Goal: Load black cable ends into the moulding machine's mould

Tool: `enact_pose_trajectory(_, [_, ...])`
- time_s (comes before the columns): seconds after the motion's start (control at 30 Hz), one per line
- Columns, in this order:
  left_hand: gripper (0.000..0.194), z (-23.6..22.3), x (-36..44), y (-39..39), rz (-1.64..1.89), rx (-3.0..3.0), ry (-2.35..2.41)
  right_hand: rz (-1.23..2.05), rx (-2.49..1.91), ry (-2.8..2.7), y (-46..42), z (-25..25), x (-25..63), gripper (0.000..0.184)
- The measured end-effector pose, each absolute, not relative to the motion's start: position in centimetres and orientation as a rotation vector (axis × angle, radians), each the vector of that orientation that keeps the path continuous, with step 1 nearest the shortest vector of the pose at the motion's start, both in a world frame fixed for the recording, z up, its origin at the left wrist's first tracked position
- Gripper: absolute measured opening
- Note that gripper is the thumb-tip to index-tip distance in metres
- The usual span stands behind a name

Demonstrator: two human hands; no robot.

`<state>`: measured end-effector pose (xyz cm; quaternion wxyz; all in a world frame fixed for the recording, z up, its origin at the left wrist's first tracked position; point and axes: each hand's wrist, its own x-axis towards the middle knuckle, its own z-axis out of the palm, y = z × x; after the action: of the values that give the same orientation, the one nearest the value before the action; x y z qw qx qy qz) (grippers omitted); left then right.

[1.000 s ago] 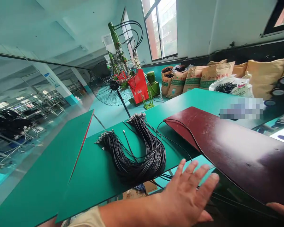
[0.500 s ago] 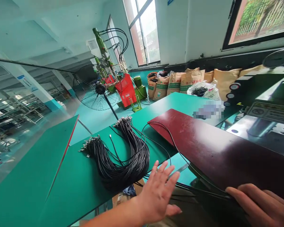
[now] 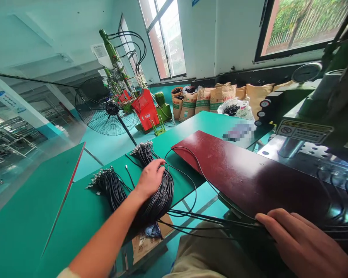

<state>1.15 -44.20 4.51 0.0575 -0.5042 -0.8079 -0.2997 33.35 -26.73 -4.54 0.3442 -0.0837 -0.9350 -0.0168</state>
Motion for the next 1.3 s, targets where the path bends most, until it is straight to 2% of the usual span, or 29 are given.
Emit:
enact_pose_trajectory(0.07, [0.022, 6.0, 1.1, -43.8, -0.933, -1.508, -2.459, -0.032, -0.185, -2.499, -26.8, -4.3, 33.4, 0.031])
enact_pose_trajectory(0.17, [0.027, 6.0, 5.9, -44.2, -0.915, -1.775, -2.432, -0.023, -0.178, -2.494, -27.0, -3.4, 33.2, 0.028])
enact_pose_trajectory(0.2, [0.038, 5.3, 8.4, -44.5, -0.858, -1.988, -2.361, -0.022, -0.181, -2.483, -27.0, -3.1, 33.2, 0.028])
enact_pose_trajectory(0.27, [0.077, 3.3, 13.0, -45.2, -0.665, -2.330, -2.134, -0.016, -0.176, -2.466, -27.1, -2.7, 33.2, 0.029])
enact_pose_trajectory(0.33, [0.085, 1.4, 15.9, -45.5, -0.672, -2.339, -2.038, -0.012, -0.151, -2.467, -27.2, -2.5, 33.4, 0.029])
enact_pose_trajectory(0.4, [0.075, 0.3, 16.4, -45.6, -0.768, -2.308, -1.990, -0.007, -0.136, -2.483, -27.1, -2.4, 33.7, 0.029])
enact_pose_trajectory(0.47, [0.056, 0.6, 14.5, -45.6, -0.895, -2.214, -1.993, -0.004, -0.142, -2.482, -27.0, -2.1, 33.9, 0.028])
enact_pose_trajectory(0.57, [0.029, 2.5, 9.8, -45.6, -1.002, -1.802, -2.186, -0.011, -0.166, -2.458, -26.8, -1.2, 33.8, 0.029])
enact_pose_trajectory(0.63, [0.021, 3.5, 7.3, -45.7, -0.964, -1.529, -2.303, -0.020, -0.183, -2.446, -26.7, -0.3, 33.5, 0.027])
enact_pose_trajectory(0.7, [0.022, 3.7, 6.4, -46.0, -0.875, -1.448, -2.345, -0.029, -0.204, -2.437, -26.7, 0.6, 33.0, 0.028])
enact_pose_trajectory(0.87, [0.039, 1.6, 8.4, -45.4, -0.690, -1.641, -2.421, -0.023, -0.248, -2.480, -26.8, 1.3, 32.9, 0.026])
enact_pose_trajectory(1.0, [0.035, 0.1, 9.7, -44.1, -0.561, -1.893, -2.340, -0.089, -0.272, -2.575, -26.8, -0.9, 34.7, 0.021])
enact_pose_trajectory(1.1, [0.037, -0.3, 9.5, -43.9, -0.437, -2.100, -2.293, -0.095, -0.297, -2.666, -26.7, -3.3, 36.4, 0.032])
enact_pose_trajectory(1.2, [0.026, 0.9, 7.5, -43.8, -0.536, -1.981, -2.380, -0.094, -0.322, -2.703, -26.4, -4.8, 37.2, 0.047])
enact_pose_trajectory(1.3, [0.023, 3.4, 2.9, -41.8, -0.762, -1.634, -2.539, -0.036, -0.356, -2.750, -26.1, -4.8, 37.0, 0.040])
